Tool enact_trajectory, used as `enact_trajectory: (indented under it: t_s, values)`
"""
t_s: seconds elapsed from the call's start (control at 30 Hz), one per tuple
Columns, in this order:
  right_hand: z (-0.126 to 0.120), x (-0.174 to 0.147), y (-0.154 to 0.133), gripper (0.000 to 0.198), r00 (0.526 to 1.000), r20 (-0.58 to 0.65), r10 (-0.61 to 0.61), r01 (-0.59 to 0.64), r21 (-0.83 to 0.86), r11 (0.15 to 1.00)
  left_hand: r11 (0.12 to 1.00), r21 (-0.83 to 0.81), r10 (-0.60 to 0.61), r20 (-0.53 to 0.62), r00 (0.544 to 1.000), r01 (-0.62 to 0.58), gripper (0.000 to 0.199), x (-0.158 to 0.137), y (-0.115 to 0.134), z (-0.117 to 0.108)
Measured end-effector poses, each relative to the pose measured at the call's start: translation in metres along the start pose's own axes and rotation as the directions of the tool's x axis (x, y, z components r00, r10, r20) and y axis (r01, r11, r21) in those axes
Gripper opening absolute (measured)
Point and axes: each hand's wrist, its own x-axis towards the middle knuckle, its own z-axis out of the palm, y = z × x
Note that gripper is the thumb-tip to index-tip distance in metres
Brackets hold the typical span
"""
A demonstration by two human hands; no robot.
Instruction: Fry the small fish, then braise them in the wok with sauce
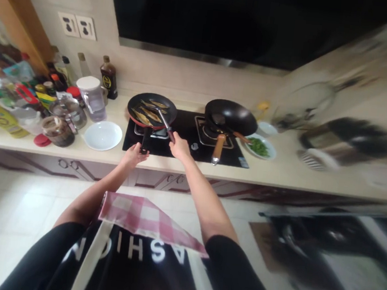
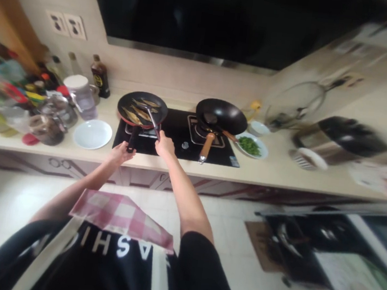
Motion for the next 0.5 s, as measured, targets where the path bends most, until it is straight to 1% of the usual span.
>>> enact_trajectory:
  t_s: [0.03,0.07,0.1,0.13,0.17,0.23,0.3,0.33,0.37,0.4,0.43,0.5]
  values:
    - [-0.001,-0.002,0.002,0.055,1.0,-0.001,-0.002,0.002,0.006,1.0,0.996,0.086,0.032,-0.034,0.999,-0.029,0.028,0.002,-0.003,-0.007]
    - [-0.002,-0.002,0.003,0.055,1.0,-0.007,-0.006,0.006,0.013,1.0,0.971,0.23,0.083,-0.063,0.995,-0.067,0.028,0.003,-0.006,-0.015]
    - [-0.003,-0.002,0.004,0.055,1.0,-0.017,-0.008,0.009,0.02,1.0,0.909,0.404,0.146,-0.075,0.986,-0.104,0.028,0.004,-0.01,-0.024]
    - [-0.003,-0.001,0.005,0.054,1.0,-0.028,-0.008,0.009,0.026,1.0,0.818,0.56,0.204,-0.07,0.976,-0.131,0.029,0.004,-0.014,-0.033]
    - [-0.003,0.0,0.006,0.054,0.999,-0.037,-0.006,0.007,0.03,1.0,0.708,0.69,0.256,-0.05,0.965,-0.152,0.03,0.004,-0.017,-0.042]
    - [-0.002,0.003,0.007,0.053,0.999,-0.039,-0.004,0.006,0.034,0.999,0.464,0.869,0.317,0.016,0.948,-0.17,0.03,0.003,-0.023,-0.058]
    - [0.0,0.007,0.007,0.051,0.999,-0.034,-0.019,0.02,0.036,0.999,0.213,0.964,0.319,0.086,0.944,-0.16,0.028,0.001,-0.028,-0.069]
    - [0.0,0.009,0.007,0.051,0.999,-0.035,-0.028,0.029,0.038,0.999,0.068,0.985,0.304,0.129,0.944,-0.157,0.028,0.001,-0.03,-0.073]
    - [0.0,0.012,0.007,0.051,0.999,-0.04,-0.032,0.034,0.041,0.999,-0.058,0.986,0.279,0.168,0.945,-0.158,0.028,0.001,-0.032,-0.076]
    - [0.0,0.015,0.006,0.05,0.998,-0.05,-0.03,0.032,0.043,0.999,-0.141,0.976,0.252,0.196,0.948,-0.165,0.028,0.001,-0.033,-0.077]
    - [-0.001,0.019,0.004,0.049,0.998,-0.06,-0.02,0.023,0.045,0.999,-0.192,0.966,0.228,0.215,0.95,-0.173,0.028,0.001,-0.033,-0.078]
    - [-0.002,0.029,0.0,0.046,0.997,-0.072,0.008,-0.005,0.039,0.999,-0.245,0.953,0.193,0.229,0.954,-0.179,0.028,0.001,-0.032,-0.077]
